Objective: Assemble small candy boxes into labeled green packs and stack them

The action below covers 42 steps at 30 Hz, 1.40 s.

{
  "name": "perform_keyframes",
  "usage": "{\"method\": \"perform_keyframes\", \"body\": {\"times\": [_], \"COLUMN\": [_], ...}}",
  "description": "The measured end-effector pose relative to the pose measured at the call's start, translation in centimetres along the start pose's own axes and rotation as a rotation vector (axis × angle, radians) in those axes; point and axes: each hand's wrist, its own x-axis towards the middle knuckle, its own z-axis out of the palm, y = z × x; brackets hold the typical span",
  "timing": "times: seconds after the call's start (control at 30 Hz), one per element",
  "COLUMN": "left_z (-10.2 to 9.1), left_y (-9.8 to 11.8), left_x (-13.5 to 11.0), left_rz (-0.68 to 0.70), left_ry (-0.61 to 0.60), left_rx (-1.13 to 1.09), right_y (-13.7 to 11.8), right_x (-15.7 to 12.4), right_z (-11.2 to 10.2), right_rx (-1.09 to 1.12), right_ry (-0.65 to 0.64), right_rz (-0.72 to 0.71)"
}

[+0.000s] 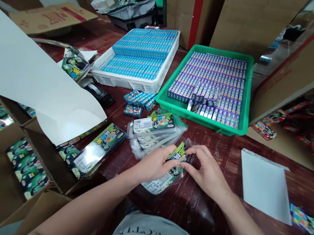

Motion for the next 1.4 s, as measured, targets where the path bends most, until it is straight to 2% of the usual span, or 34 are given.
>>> {"method": "perform_keyframes", "body": {"times": [0.13,0.23,0.3,0.4,0.43,0.47,0.5,0.53,0.57,0.67,0.7,0.73,0.8,0.87,0.97,1.07,1.13,1.2,1.3,1.4], "left_z": [-0.4,-0.7,-1.1,-1.8,-2.0,-2.1,-2.1,-2.1,-1.9,-1.2,-0.9,-0.5,0.2,0.9,2.0,3.1,3.6,3.8,3.8,3.6], "left_y": [0.4,0.2,-0.4,-1.3,-1.7,-2.0,-2.3,-2.6,-2.8,-3.2,-3.1,-3.0,-2.6,-2.0,-1.5,-1.9,-2.5,-3.1,-3.7,-4.0], "left_x": [-0.9,-1.4,-1.9,-2.6,-2.9,-3.0,-3.1,-3.2,-3.2,-3.0,-3.0,-2.9,-2.9,-3.0,-3.0,-2.7,-2.5,-2.4,-2.7,-3.2], "left_rz": [-0.008,-0.087,-0.128,-0.151,-0.153,-0.156,-0.167,-0.185,-0.21,-0.272,-0.273,-0.26,-0.203,-0.167,-0.209,-0.176,-0.147,-0.147,-0.122,-0.125], "left_ry": [0.055,0.089,-0.011,-0.284,-0.343,-0.36,-0.329,-0.258,-0.157,0.135,0.187,0.211,0.233,0.297,0.455,0.602,0.702,0.748,0.675,0.574], "left_rx": [-0.044,-0.096,-0.241,-0.499,-0.559,-0.608,-0.65,-0.691,-0.731,-0.837,-0.863,-0.879,-0.835,-0.663,-0.355,-0.323,-0.419,-0.53,-0.674,-0.779], "right_y": [-1.6,-2.4,-3.0,-4.1,-4.4,-4.7,-4.9,-4.9,-4.9,-4.3,-4.2,-4.1,-4.1,-4.3,-4.4,-4.4,-4.3,-4.0,-3.0,-1.5], "right_x": [1.3,2.2,2.8,4.0,4.4,4.8,5.2,5.5,5.6,5.3,4.9,4.4,3.2,2.2,1.4,0.7,-0.2,-1.5,-3.5,-4.1], "right_z": [-1.4,-2.1,-2.8,-4.2,-4.6,-4.8,-4.9,-4.6,-4.1,-1.2,0.1,1.3,3.6,5.2,6.0,5.9,5.9,6.3,7.1,7.4], "right_rx": [-0.094,-0.205,-0.201,-0.063,-0.02,0.008,0.026,0.046,0.076,0.255,0.301,0.306,0.158,-0.106,-0.318,-0.169,-0.011,0.048,0.02,0.122], "right_ry": [-0.023,-0.14,-0.27,-0.528,-0.598,-0.64,-0.639,-0.581,-0.471,0.001,0.096,0.129,0.099,0.097,0.185,0.202,0.149,0.094,0.09,0.073], "right_rz": [0.004,-0.021,-0.088,-0.205,-0.23,-0.244,-0.243,-0.227,-0.194,-0.011,0.057,0.119,0.219,0.294,0.342,0.32,0.291,0.291,0.338,0.306]}}
